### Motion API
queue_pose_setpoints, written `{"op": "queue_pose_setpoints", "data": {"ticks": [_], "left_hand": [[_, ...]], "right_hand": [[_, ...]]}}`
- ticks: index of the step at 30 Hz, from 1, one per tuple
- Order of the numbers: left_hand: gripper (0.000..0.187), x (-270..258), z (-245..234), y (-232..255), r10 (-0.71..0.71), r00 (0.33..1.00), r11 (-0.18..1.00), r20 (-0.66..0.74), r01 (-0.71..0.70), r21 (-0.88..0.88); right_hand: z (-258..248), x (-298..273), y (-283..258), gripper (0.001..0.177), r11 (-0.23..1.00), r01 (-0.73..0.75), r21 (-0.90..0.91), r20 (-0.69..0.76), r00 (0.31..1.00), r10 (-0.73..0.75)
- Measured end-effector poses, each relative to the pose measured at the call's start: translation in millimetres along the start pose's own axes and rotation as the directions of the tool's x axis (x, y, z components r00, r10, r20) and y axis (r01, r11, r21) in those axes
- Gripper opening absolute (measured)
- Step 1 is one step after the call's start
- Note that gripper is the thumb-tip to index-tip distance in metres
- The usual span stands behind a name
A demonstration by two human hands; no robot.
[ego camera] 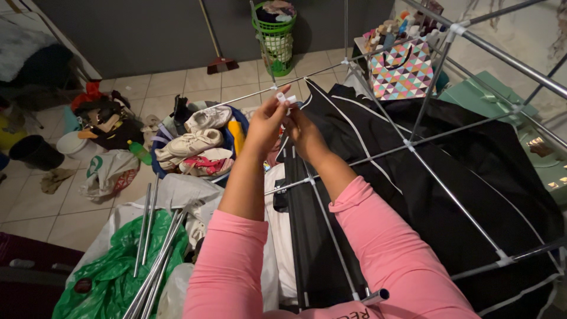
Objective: The person assembles a metal rack by connecting metal tubes with plastic connectors. They pick up tubes and connectors from the floor, insert the tubes into the joints of the connectors, and assemble the frame of the rack by hand.
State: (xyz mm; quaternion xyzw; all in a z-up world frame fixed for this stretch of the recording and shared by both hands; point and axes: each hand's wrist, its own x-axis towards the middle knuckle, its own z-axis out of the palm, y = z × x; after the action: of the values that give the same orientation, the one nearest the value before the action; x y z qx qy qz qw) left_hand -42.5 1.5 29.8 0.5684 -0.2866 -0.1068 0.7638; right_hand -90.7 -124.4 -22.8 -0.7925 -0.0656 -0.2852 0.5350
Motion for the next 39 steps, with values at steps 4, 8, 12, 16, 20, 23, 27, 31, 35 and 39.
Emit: {"op": "queue_pose_setpoints", "data": {"ticks": [4, 8, 12, 16, 20, 23, 27, 31, 35, 39], "left_hand": [[0.056, -9.1, 6.2, -6.1, -0.081, 0.993, 0.994, -0.085, 0.087, 0.069], [0.043, -2.8, 4.6, -43.2, 0.048, 0.995, 0.979, -0.093, -0.065, -0.195], [0.050, 9.1, 1.5, -53.6, 0.099, 0.992, 0.993, -0.077, -0.103, -0.050], [0.047, 1.1, 0.1, -47.3, 0.103, 0.985, 0.994, -0.140, -0.096, 0.057], [0.036, -11.0, 1.9, -36.8, 0.183, 0.955, 0.979, -0.234, -0.198, -0.042], [0.036, -30.0, -7.8, -32.5, 0.093, 0.946, 0.985, -0.312, -0.133, -0.112], [0.046, -73.7, -25.8, -47.2, 0.037, 0.961, 0.971, -0.272, -0.099, -0.217], [0.050, -147.3, -42.7, -80.7, -0.126, 0.959, 0.908, -0.253, 0.009, -0.419], [0.048, -228.3, -65.1, -112.3, -0.373, 0.881, 0.912, -0.291, 0.291, -0.289], [0.050, -309.1, -89.5, -126.4, -0.304, 0.865, 0.951, -0.399, 0.248, -0.186]], "right_hand": [[-2.9, 0.3, 20.3, 0.038, 0.973, 0.184, -0.142, -0.019, 0.982, -0.189], [-7.3, -0.7, 26.6, 0.040, 0.991, 0.108, -0.084, -0.015, 0.994, -0.109], [-10.8, 3.4, 21.1, 0.044, 0.990, 0.119, -0.076, -0.005, 0.993, -0.120], [-10.2, 1.3, 22.0, 0.038, 0.986, 0.145, -0.083, 0.026, 0.989, -0.143], [-10.2, 0.1, 25.5, 0.027, 0.976, 0.136, -0.168, -0.012, 0.990, -0.140], [-10.5, 2.1, 27.0, 0.024, 0.985, 0.092, -0.145, -0.006, 0.996, -0.094], [-20.5, 6.0, 30.7, 0.020, 0.987, 0.158, -0.036, 0.044, 0.987, -0.156], [-28.6, 11.4, 30.8, 0.021, 0.996, 0.073, -0.060, 0.054, 0.996, -0.070], [-39.2, -3.2, 38.3, 0.029, 0.973, 0.168, -0.159, 0.066, 0.985, -0.159], [-57.3, -22.9, 68.9, 0.054, 0.942, 0.160, -0.295, 0.085, 0.986, -0.141]]}}
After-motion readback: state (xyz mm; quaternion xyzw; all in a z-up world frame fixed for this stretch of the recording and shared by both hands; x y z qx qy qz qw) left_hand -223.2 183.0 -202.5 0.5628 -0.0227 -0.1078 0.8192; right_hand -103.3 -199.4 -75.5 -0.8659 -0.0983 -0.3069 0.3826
